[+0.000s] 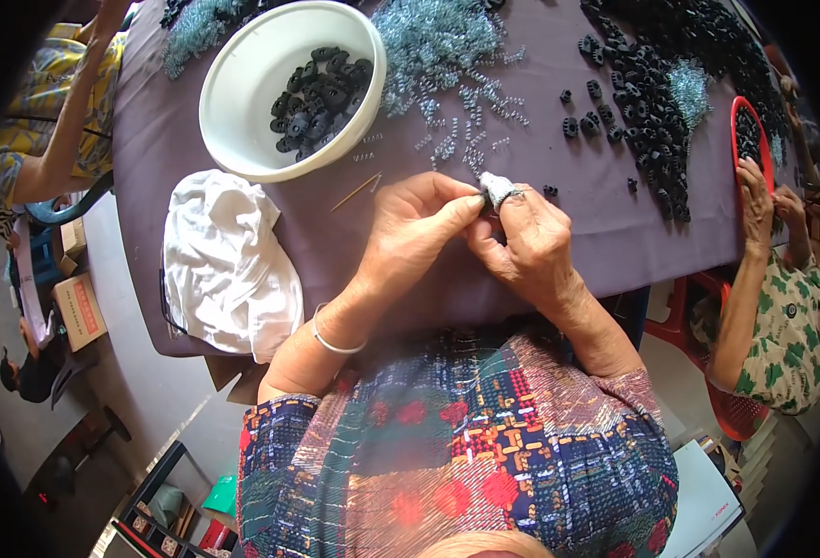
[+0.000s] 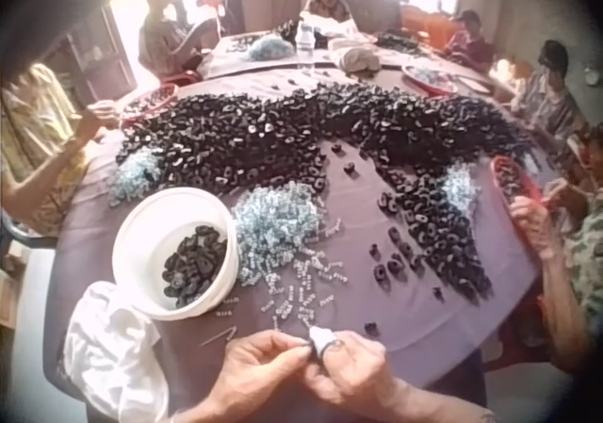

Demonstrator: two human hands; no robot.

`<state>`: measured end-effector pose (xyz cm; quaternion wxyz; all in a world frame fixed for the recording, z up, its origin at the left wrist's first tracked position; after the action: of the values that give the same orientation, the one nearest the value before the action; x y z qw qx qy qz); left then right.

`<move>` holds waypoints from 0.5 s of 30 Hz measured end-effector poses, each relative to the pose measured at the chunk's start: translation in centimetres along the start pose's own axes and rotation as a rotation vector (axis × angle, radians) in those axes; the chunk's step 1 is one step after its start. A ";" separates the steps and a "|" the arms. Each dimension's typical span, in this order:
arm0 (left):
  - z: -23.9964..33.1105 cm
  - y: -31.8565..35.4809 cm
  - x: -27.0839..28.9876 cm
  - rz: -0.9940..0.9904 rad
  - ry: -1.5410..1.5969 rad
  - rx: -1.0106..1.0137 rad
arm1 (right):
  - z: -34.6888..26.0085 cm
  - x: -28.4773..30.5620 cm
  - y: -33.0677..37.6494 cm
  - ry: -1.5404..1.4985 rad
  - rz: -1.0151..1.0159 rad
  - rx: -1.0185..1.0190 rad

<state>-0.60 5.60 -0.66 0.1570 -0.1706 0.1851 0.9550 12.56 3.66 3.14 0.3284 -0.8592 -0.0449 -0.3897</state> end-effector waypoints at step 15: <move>3.2 0.9 -0.7 0.200 -0.577 -0.695 | 5.9 5.7 2.5 0.027 0.126 -0.348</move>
<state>-1.20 5.94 2.66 0.0425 0.0782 -0.1816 0.9793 21.14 4.19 2.96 0.1989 -0.8989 0.0818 -0.3818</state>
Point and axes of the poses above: each hand's wrist, its own y-axis away from the middle knuckle, its own x-axis out of the back of the hand, z = x × y, the point moved 5 cm from there along -y, towards the middle knuckle, and after that the axes turned 4 degrees about x, right-handed, at the moved point
